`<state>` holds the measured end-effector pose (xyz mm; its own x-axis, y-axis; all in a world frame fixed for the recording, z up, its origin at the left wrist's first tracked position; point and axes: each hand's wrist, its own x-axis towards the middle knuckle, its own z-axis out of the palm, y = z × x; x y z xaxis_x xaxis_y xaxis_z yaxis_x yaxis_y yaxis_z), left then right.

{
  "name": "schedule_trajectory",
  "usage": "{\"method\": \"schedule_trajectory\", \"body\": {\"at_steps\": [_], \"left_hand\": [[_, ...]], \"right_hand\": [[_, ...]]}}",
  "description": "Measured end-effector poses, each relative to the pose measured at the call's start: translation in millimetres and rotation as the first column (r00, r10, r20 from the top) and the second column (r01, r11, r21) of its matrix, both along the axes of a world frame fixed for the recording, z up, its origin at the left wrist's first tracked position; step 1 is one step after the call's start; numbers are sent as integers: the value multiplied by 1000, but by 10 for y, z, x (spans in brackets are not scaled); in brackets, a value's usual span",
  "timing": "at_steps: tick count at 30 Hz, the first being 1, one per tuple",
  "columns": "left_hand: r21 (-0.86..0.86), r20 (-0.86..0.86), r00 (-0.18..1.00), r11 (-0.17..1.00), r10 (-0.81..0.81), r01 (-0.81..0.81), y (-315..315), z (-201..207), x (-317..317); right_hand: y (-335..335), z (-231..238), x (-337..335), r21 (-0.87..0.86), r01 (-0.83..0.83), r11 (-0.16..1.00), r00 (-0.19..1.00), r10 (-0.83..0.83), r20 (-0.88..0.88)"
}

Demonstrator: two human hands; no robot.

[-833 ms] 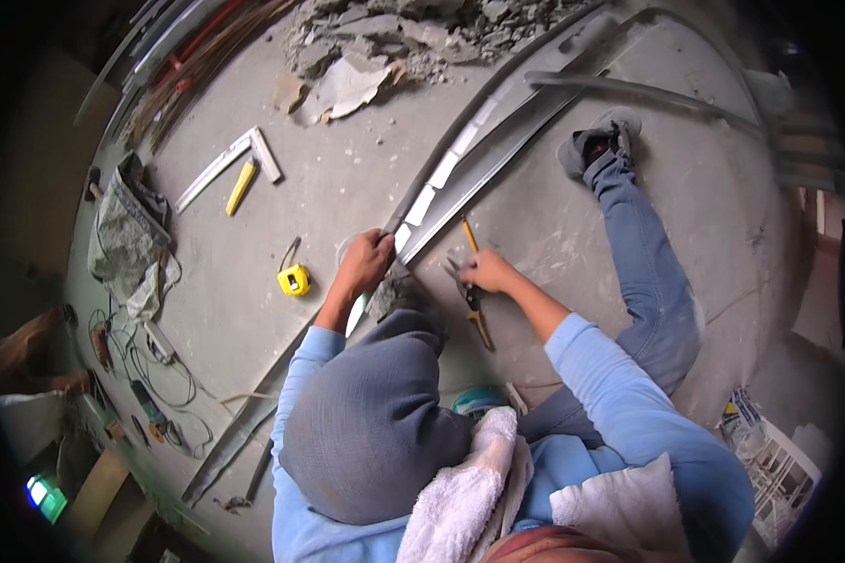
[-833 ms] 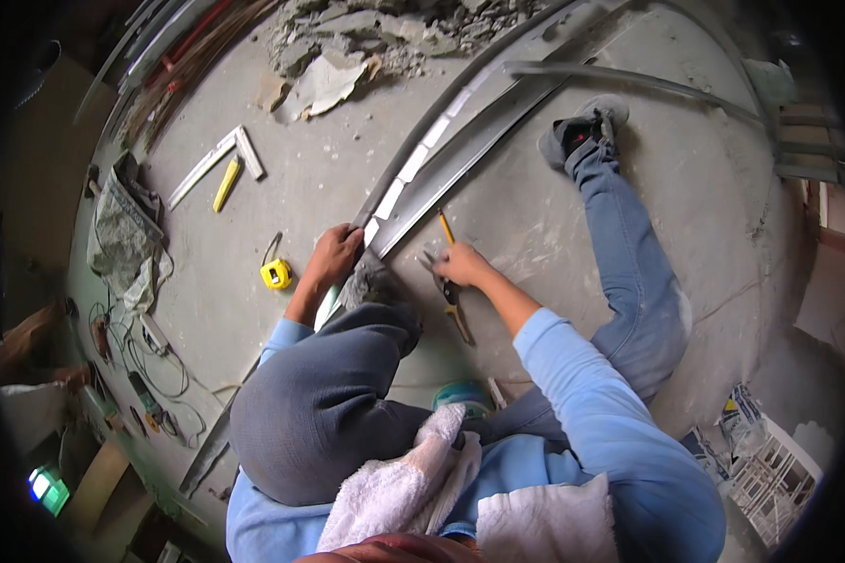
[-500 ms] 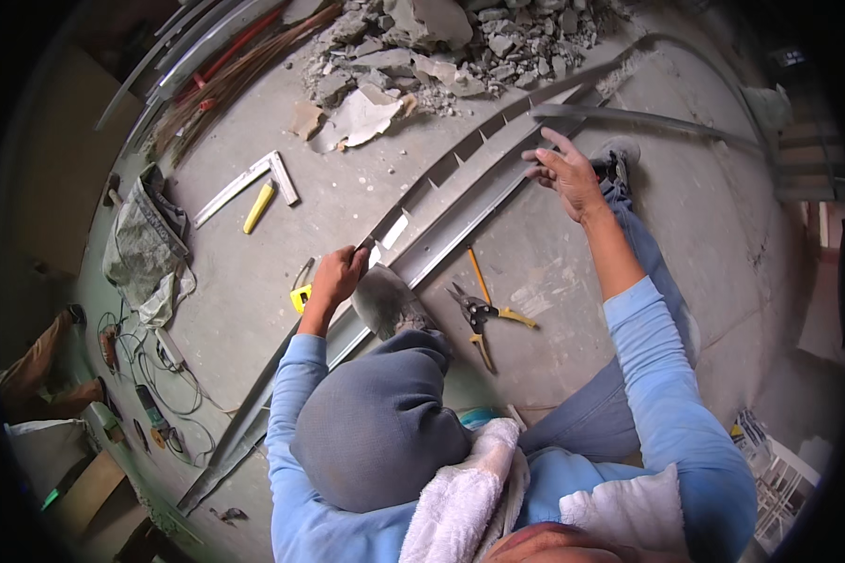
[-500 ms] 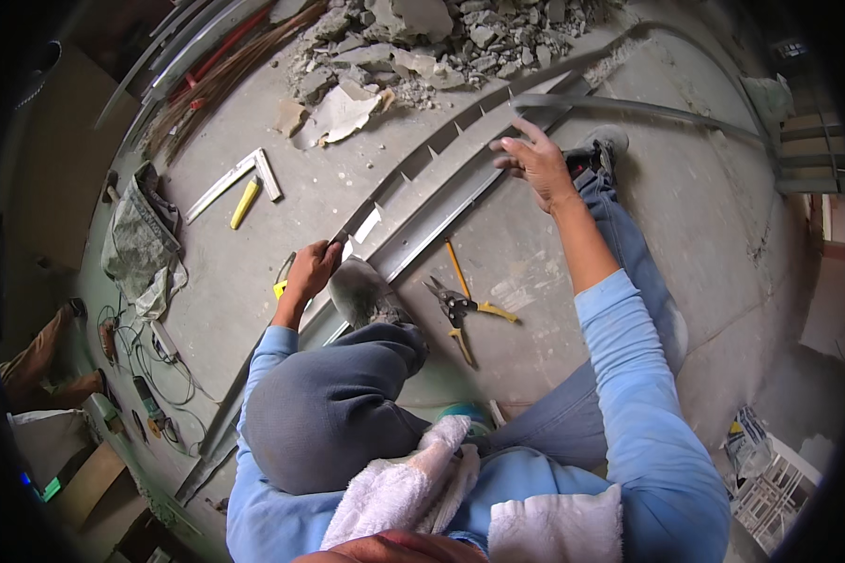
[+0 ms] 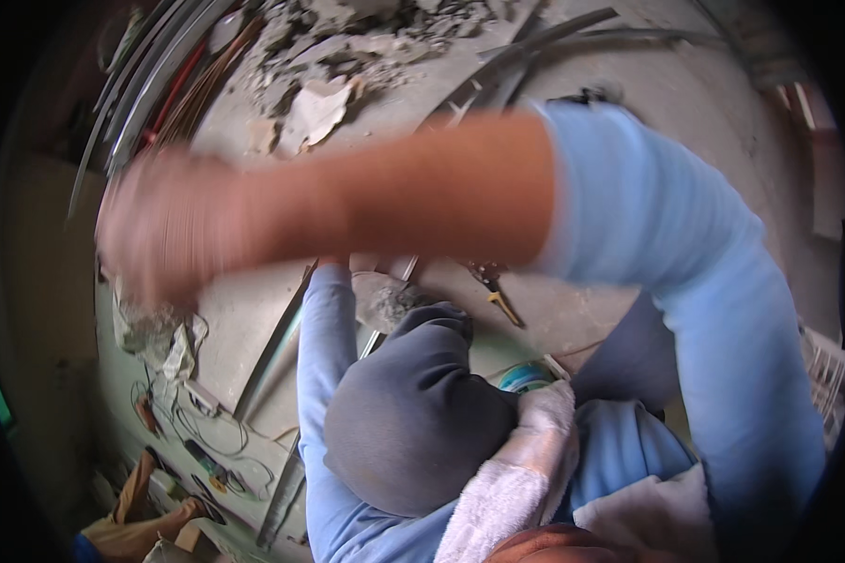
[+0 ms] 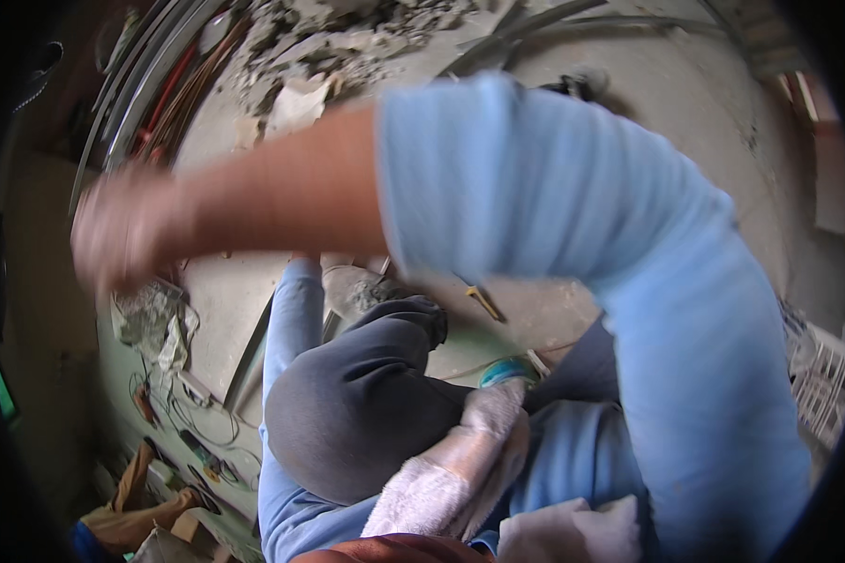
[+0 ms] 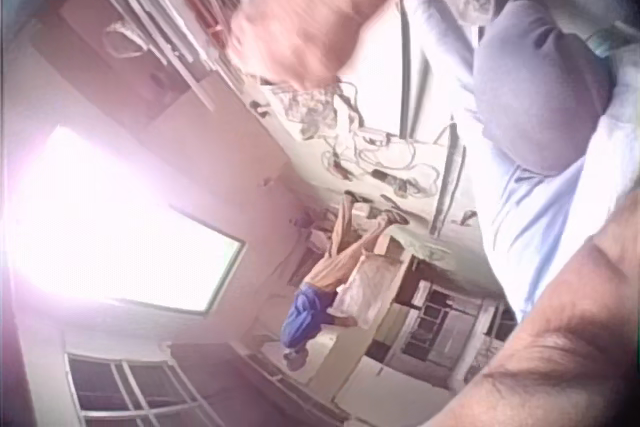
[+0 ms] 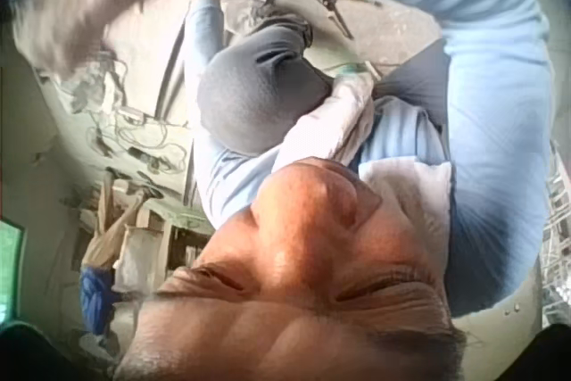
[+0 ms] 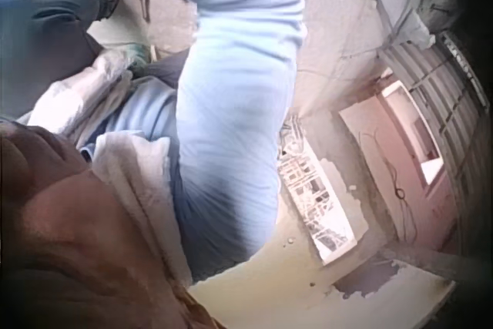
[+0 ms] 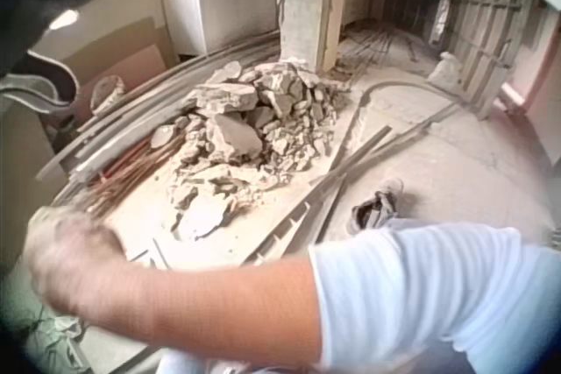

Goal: The person sits on the floor and uses tin snips to cut notches into a long metal strip. They measure and mark the strip with a tape measure and pencil, then cut along the marks to create evenly spaced notches.

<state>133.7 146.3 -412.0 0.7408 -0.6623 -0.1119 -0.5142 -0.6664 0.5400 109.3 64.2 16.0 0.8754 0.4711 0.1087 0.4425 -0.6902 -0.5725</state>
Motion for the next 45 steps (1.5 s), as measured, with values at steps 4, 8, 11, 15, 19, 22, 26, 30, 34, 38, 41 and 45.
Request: {"method": "schedule_trajectory", "body": {"at_steps": [4, 8, 11, 15, 19, 22, 26, 30, 34, 38, 41, 45], "left_hand": [[94, -81, 980, 980, 182, -174, 36, -284, 119], [243, 26, 993, 963, 112, -115, -33, -94, 74], [201, 49, 990, 970, 129, -136, -32, 194, -29], [-63, 231, 930, 959, 285, -278, 521, 436, -74], [-233, 225, 851, 874, 474, -426, 1543, 674, -282], [-95, 258, 790, 828, 556, -552, 2564, 1152, -517], [71, 288, 749, 767, 597, -638, 3004, 1595, -940], [360, 131, 874, 799, 467, -481, 2516, 1320, -1241], [481, -46, 731, 657, 681, -581, 2017, 614, -1321], [442, -11, 493, 446, 870, -778, 1859, 162, -1283], [423, -8, 455, 415, 890, -805, 1820, -69, -1315], [293, -3, 575, 551, 818, -781, 2067, -220, -1299]], "right_hand": [[666, 189, -1046, 265, -120, 957, 993, 121, 10], [712, 161, -1297, 254, -237, 938, 971, 235, 38], [800, 223, -1405, 219, -323, 921, 945, 325, 30], [768, 484, -1522, 137, -356, 924, 935, 353, 44], [157, 325, -1549, -113, -155, 981, 982, 166, 90], [-656, -566, -1703, -330, 161, 930, 987, -143, 77], [-1947, -2009, -2466, -842, -88, 532, 843, -410, -347], [-2079, -2649, -3333, -848, -450, 279, 768, -364, -527], [-1146, -2688, -3601, -588, -444, 676, 646, -213, -733], [-934, -2851, -3117, -549, -203, 811, 566, -361, -742], [-1292, -3273, -2529, -677, 5, 736, 413, -618, -669], [-1587, -3880, -2030, -635, 572, 519, 276, -851, -447]]}}
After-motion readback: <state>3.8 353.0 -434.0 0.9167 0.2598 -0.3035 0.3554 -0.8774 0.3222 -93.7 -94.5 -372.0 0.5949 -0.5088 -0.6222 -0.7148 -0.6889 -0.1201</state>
